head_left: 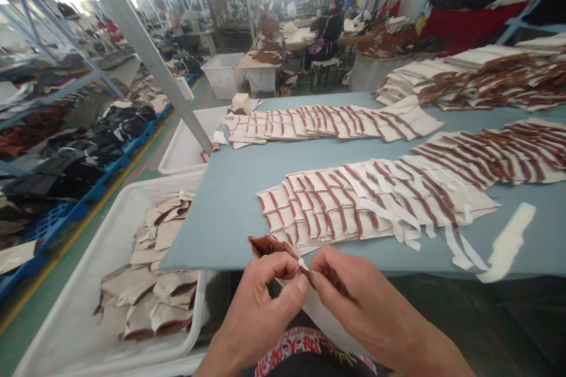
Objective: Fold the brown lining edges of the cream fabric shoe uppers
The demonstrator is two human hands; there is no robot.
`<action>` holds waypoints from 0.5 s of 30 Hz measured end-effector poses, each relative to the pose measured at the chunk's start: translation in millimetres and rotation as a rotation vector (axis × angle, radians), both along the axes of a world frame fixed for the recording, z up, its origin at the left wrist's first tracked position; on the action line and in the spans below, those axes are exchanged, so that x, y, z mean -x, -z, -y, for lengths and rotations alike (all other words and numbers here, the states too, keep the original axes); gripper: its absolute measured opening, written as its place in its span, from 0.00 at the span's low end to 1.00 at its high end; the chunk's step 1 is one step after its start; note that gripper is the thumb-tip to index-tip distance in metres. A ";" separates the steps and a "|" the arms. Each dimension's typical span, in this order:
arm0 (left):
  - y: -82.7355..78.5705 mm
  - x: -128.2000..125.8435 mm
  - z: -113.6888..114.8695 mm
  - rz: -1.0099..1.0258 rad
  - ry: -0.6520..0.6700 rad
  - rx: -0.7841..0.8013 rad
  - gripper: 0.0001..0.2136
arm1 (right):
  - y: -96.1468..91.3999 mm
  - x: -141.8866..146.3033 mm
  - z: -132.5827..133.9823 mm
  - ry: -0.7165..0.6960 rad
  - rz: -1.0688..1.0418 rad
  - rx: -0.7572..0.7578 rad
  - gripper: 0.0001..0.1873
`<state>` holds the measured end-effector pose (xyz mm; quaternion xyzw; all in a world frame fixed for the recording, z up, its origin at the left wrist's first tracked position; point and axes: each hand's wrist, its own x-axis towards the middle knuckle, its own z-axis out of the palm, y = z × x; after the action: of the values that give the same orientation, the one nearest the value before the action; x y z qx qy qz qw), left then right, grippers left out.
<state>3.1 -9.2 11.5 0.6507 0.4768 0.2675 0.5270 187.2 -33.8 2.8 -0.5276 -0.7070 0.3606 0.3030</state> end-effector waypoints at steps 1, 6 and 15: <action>1.7 -0.3 -0.2 -0.009 -0.012 0.007 0.12 | 1.2 0.7 1.1 0.009 0.023 -0.013 0.10; 7.7 -0.7 1.3 0.005 -0.046 0.069 0.14 | 9.3 6.3 7.5 0.121 0.104 -0.114 0.03; 44.8 15.6 24.3 -0.133 -0.092 0.106 0.14 | 52.8 28.4 28.3 -0.015 0.226 -0.136 0.09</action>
<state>-12.5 -33.5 -33.3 0.6157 0.5537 0.2218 0.5149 158.7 -62.1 -50.0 -0.5379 -0.7634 0.2520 0.2538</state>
